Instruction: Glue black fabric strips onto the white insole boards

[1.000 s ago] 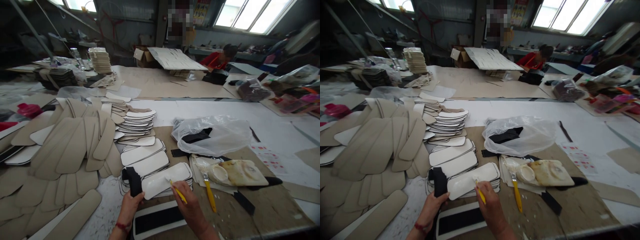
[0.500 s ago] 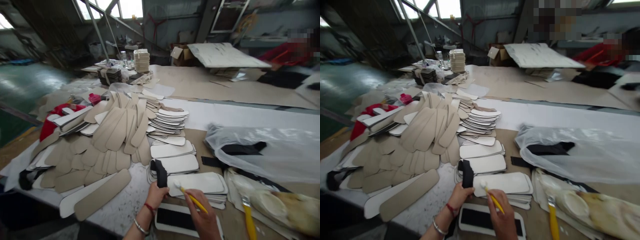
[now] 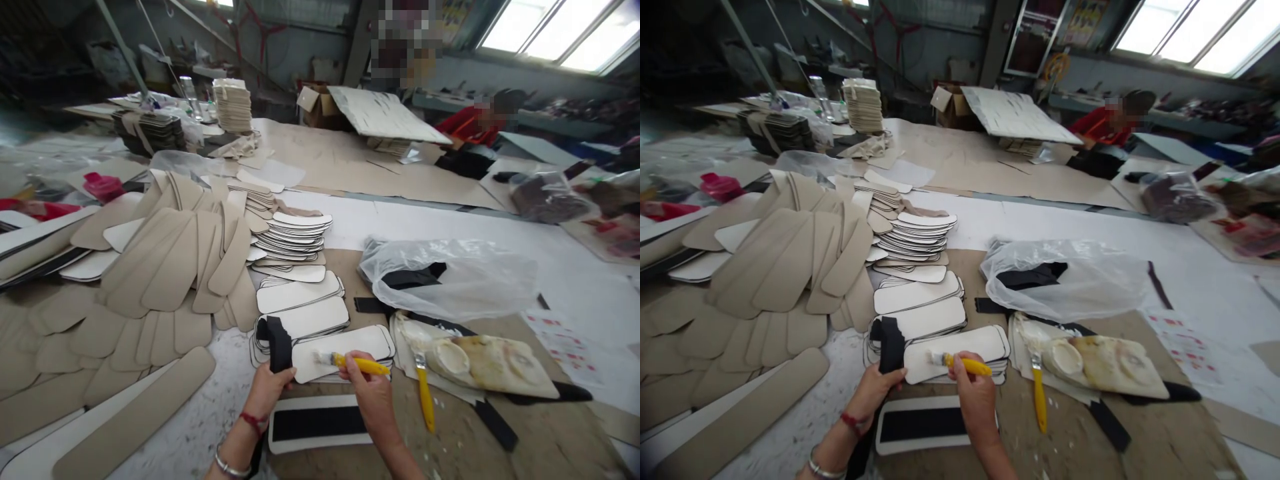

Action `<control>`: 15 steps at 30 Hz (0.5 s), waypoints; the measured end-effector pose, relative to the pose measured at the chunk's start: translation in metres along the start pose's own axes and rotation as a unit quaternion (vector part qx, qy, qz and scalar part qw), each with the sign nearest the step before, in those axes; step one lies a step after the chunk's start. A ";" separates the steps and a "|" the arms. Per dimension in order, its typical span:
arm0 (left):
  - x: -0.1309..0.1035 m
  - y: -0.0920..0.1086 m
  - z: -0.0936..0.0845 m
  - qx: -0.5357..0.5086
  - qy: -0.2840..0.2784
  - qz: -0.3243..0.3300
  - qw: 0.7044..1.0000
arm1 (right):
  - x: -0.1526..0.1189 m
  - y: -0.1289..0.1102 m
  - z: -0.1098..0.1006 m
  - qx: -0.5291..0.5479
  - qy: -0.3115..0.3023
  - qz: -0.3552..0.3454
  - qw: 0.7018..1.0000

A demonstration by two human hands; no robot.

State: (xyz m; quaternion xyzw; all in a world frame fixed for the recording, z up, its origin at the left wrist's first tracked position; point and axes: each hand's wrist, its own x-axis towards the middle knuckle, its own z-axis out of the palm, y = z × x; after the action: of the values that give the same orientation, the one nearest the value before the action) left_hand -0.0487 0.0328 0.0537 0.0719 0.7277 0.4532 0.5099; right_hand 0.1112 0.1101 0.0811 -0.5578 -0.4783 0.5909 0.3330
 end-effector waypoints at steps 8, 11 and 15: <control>0.001 0.000 0.001 0.029 0.014 -0.009 0.999 | 0.012 0.001 -0.029 -0.070 0.032 -0.062 0.995; 0.003 -0.005 0.002 0.028 0.028 0.003 0.999 | 0.030 -0.002 -0.065 -0.184 0.109 -0.166 0.963; 0.004 -0.009 0.003 0.042 0.032 0.014 0.998 | 0.038 -0.014 -0.100 -0.285 0.156 -0.283 0.902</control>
State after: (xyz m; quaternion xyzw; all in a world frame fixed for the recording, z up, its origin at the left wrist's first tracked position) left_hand -0.0447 0.0319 0.0446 0.0888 0.7613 0.4310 0.4763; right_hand 0.2010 0.1691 0.0893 -0.5553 -0.7058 0.2156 0.3834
